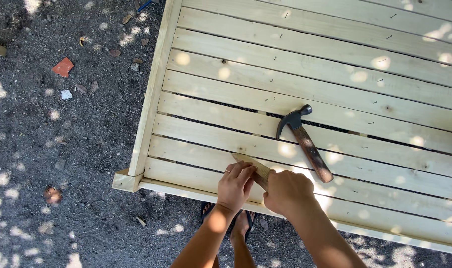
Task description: The person hammers nails into a slatted wooden frame laid on the ground, using a claw hammer while holding a small wood block as a guide or brace. They reposition the block and hammer at different spots across the slats, pressing slats down with a hand between strikes.
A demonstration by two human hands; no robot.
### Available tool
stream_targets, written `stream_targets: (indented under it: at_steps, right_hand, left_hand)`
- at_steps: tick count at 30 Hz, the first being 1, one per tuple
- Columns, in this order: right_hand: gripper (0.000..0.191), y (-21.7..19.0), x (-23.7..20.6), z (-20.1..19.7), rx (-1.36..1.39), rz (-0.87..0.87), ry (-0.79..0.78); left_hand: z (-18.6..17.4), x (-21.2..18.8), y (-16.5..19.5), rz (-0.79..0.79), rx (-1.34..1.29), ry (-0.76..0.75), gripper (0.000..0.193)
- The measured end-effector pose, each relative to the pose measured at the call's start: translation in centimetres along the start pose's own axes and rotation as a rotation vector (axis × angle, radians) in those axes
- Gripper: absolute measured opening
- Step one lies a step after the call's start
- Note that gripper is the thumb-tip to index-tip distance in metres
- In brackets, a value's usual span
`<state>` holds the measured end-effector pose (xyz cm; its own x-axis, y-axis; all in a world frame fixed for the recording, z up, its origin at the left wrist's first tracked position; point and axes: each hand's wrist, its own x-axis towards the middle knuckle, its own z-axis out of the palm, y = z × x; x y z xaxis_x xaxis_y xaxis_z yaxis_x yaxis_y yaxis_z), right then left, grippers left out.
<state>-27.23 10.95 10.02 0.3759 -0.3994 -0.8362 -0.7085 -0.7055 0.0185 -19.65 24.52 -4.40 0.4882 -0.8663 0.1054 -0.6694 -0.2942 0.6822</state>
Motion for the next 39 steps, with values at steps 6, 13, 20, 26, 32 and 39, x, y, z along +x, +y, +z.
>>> stream_targets:
  at_steps: [6,13,20,26,32,39]
  right_hand:
    - [0.06,7.5,5.2,0.0,1.154,-0.045,0.434]
    - [0.073,8.8,10.9,6.3,0.501,0.453,0.389]
    - [0.054,8.2,11.4,6.3,0.567,0.445,0.448]
    - [0.041,6.7,4.3,8.0,1.437,0.088,0.426]
    - [0.043,5.7,-8.2,7.3,1.51,-0.294,0.343]
    - [0.043,5.6,-9.5,5.1,0.982,-0.205,0.244]
  left_hand:
    - [-3.7,3.4,-4.1,-0.163,-0.048,-0.24,0.026]
    - [-6.4,4.8,-6.8,-0.254,-0.192,-0.308,0.03]
    - [-6.3,5.4,-6.8,-0.216,-0.097,-0.342,0.035]
    - [-5.6,5.4,-6.6,-0.132,-0.102,-0.289,0.035]
    - [-4.9,6.0,-6.0,-0.163,0.024,-0.377,0.027]
    - [-4.0,5.9,-5.3,-0.088,0.083,-0.345,0.02]
